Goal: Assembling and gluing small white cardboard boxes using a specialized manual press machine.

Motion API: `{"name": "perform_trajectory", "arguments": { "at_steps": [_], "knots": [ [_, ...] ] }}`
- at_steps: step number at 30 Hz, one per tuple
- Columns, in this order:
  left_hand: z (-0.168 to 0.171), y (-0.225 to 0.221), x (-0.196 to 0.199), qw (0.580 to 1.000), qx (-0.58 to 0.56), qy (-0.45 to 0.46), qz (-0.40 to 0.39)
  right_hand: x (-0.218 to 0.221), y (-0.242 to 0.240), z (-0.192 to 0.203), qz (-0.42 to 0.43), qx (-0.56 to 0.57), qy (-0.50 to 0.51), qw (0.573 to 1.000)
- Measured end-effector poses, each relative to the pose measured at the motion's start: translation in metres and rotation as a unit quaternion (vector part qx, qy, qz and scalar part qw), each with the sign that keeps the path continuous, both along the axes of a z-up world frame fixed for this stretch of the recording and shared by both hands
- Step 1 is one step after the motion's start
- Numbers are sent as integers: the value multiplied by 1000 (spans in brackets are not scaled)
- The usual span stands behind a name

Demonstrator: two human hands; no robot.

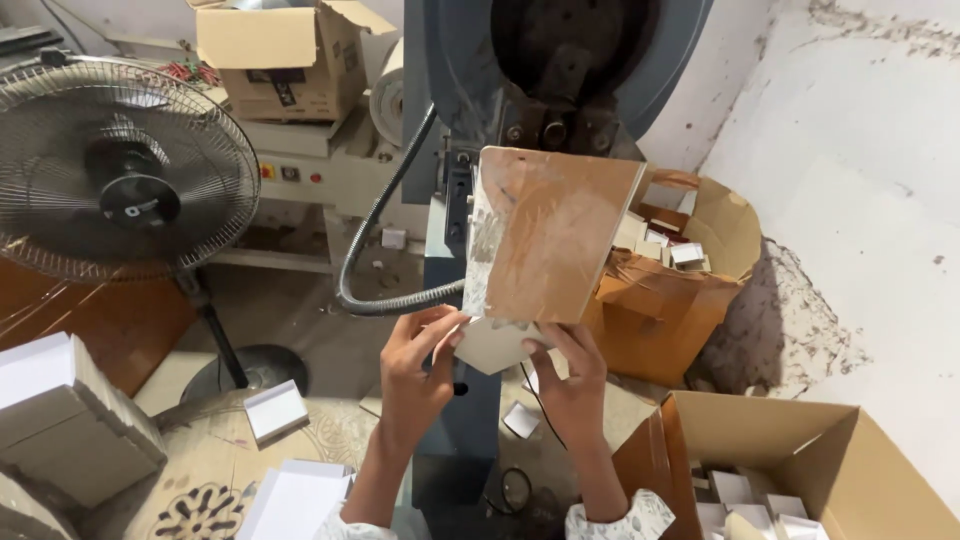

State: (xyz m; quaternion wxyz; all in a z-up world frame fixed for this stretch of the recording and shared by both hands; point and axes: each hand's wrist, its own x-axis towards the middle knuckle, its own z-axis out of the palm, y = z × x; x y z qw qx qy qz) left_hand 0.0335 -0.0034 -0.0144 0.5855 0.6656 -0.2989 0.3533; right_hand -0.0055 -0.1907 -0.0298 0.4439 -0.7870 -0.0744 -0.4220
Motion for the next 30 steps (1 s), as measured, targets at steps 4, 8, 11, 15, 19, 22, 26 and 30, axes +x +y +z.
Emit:
{"name": "perform_trajectory", "arguments": {
  "at_steps": [4,8,11,15,19,22,26,30],
  "knots": [
    [9,-5,-18,981,83,-121,125,-8,-5,5,87,125,45,987],
    [25,-6,-33,939,146,-266,164,-38,2,29,101,89,14,991],
    [3,-11,-22,976,80,-163,123,-31,21,37,-20,-13,-64,998],
    [-1,-8,-10,997,-9,-33,73,-3,9,9,-83,-74,-75,991],
    [1,1,-14,998,6,2,55,-7,11,12,-15,-34,-17,999],
    [10,-1,-16,995,37,-27,92,0,6,9,36,43,9,998],
    [34,-4,-35,953,129,-202,184,-2,-10,8,98,141,86,981],
    [28,-8,-29,926,152,-296,181,-30,17,41,25,82,69,994]
  ]
}}
